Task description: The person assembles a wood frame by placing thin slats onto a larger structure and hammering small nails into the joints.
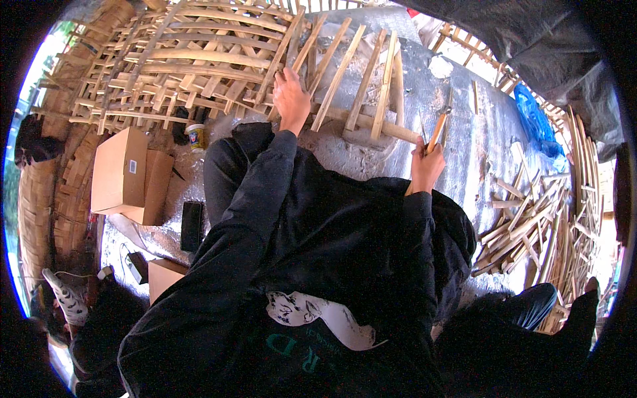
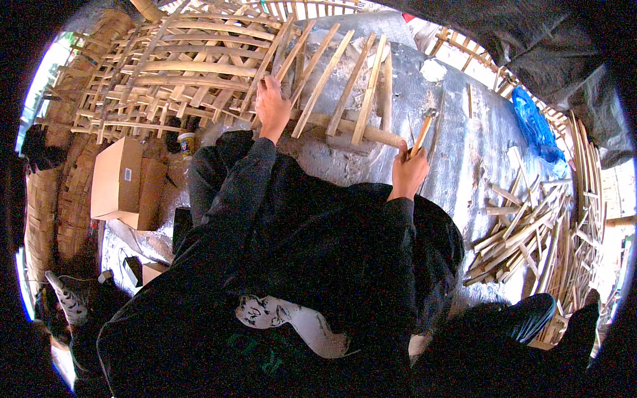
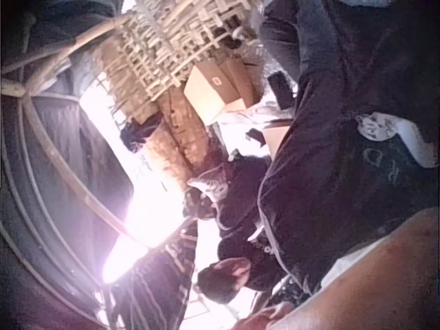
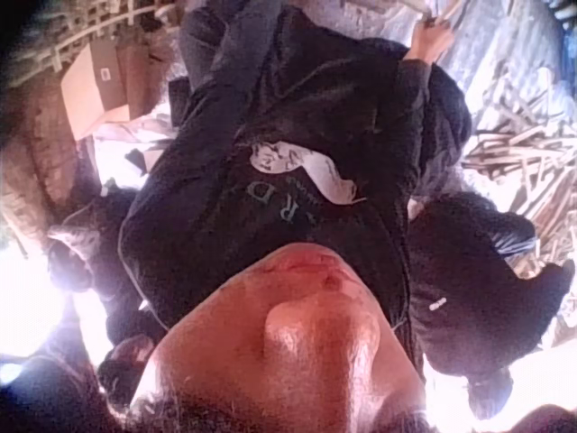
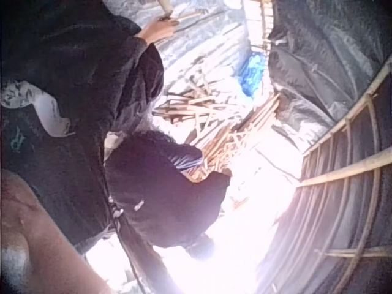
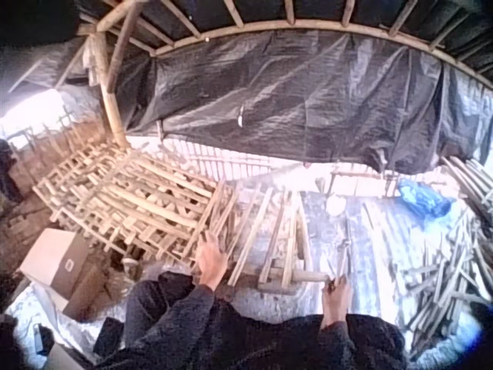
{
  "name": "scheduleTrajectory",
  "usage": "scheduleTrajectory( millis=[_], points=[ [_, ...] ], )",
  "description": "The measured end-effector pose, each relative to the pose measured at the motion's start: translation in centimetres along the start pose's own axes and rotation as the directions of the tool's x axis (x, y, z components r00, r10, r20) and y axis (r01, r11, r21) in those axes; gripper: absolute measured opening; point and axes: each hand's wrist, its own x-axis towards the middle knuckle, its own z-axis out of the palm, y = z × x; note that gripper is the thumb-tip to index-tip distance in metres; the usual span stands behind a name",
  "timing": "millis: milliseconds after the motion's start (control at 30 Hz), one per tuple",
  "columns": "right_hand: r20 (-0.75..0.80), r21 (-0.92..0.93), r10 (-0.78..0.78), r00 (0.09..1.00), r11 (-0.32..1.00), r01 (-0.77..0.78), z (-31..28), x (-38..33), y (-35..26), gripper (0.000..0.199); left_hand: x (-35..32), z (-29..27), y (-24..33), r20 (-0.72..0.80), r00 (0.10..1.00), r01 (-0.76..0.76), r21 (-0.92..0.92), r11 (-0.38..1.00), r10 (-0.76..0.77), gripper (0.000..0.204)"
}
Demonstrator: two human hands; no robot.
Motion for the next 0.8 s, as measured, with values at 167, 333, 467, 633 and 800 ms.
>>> scheduleTrajectory(
  millis=[167, 333, 467, 633, 800],
  points=[
    [-0.01, -0.002, -0.045, 0.999, 0.999, 0.045, 0.7, 0.3, 0.4, 0.041, 0.2, 0.1, -0.8, -0.043, 0.997, -0.059, 0.066, 0.996, 0.062, 0.039],
    [-0.034, -0.055, -0.034, 0.999, 0.998, 0.032, 1.0, 1.1, 0.5, 0.038, 0.4, -0.2, -0.1, 0.041, 0.999, -0.018, 0.009, 1.0, 0.017, 0.045],
    [-0.03, -0.073, -0.087, 0.996, 0.994, 0.085, 1.4, 1.3, 1.0, 0.032, 0.7, 0.5, -1.5, -0.05, 0.999, 0.015, 0.023, 1.0, -0.014, 0.049],
    [-0.026, -0.034, -0.071, 0.997, 0.997, 0.071, 1.6, 1.6, 0.5, 0.029, 1.7, 1.3, -3.1, -0.027, 0.999, 0.013, -0.139, 0.99, -0.017, 0.047],
    [-0.085, 0.039, -0.09, 0.992, 0.995, 0.093, 1.4, 1.9, -0.2, 0.027, 2.6, 1.1, -3.3, -0.057, 0.998, -0.024, -0.262, 0.965, 0.009, 0.039]
  ],
)
